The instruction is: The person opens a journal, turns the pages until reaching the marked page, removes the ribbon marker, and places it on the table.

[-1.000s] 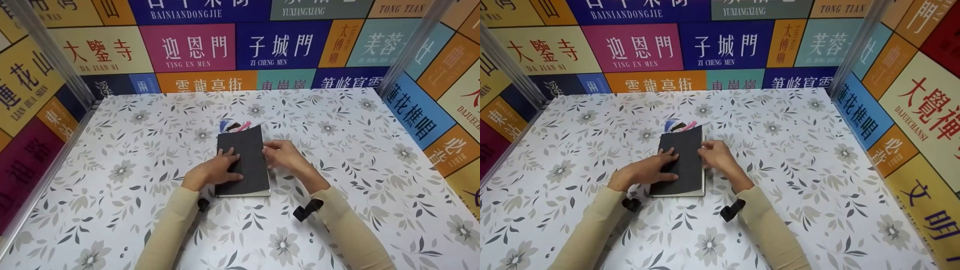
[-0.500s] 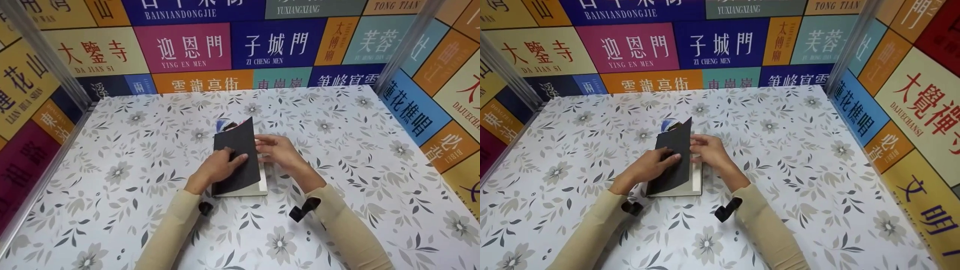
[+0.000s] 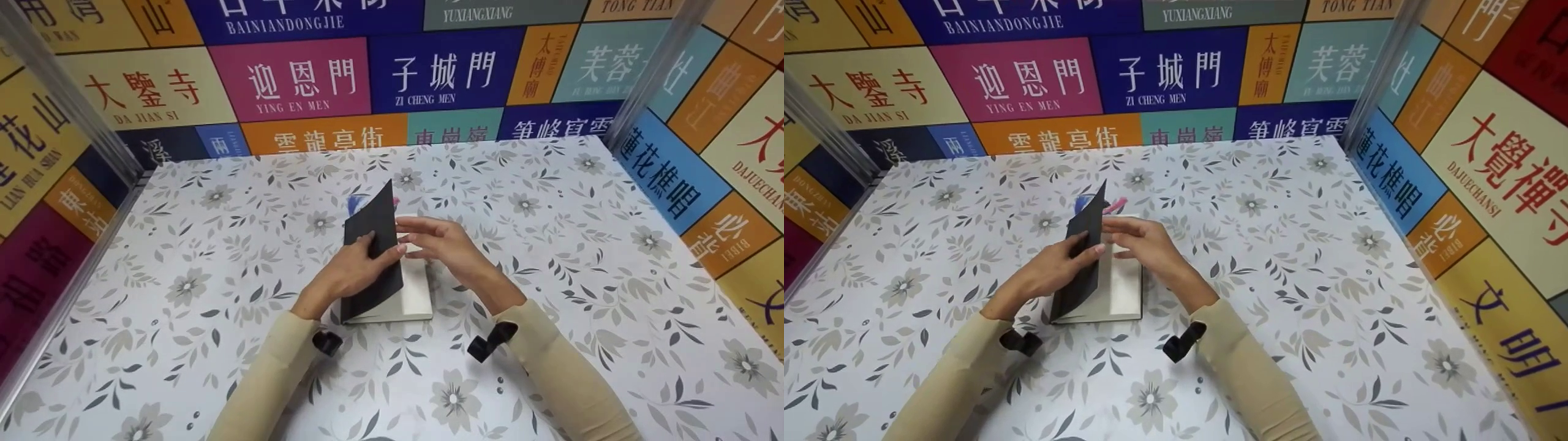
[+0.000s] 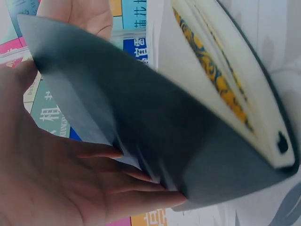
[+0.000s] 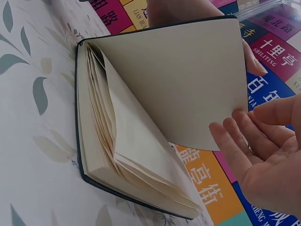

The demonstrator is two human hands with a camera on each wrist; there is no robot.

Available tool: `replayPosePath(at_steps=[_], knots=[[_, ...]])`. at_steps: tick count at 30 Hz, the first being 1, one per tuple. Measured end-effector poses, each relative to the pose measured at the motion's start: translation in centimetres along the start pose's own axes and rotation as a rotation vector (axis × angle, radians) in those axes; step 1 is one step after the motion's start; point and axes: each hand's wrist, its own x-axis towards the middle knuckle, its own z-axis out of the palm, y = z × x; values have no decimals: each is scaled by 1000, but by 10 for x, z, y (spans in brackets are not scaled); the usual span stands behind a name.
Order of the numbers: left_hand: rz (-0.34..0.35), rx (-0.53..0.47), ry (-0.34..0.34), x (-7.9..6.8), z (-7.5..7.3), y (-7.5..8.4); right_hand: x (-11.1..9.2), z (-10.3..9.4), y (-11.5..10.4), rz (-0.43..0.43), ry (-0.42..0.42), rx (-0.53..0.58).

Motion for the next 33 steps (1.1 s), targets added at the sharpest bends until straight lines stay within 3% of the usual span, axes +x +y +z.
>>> replayPosePath(at_steps=[5,10,20,24,27,33], knots=[[11,-40,16,-4,-11,1,2,0,2,-18,-44,-77],[48,-44,53,-10,-20,0,1,3,7,-11,-94,-259],[59,-18,71,-26,-47,-6,-3,4,18,-104,-242,-603],[113,-11,100,-32,-59,-11,-6,4,18,-117,-355,-764],[201,-7,114,-36,-66,-16,-7,4,19,-113,-422,-853],[344,33,90,-41,-77,-26,-8,2,21,-59,-496,-906]])
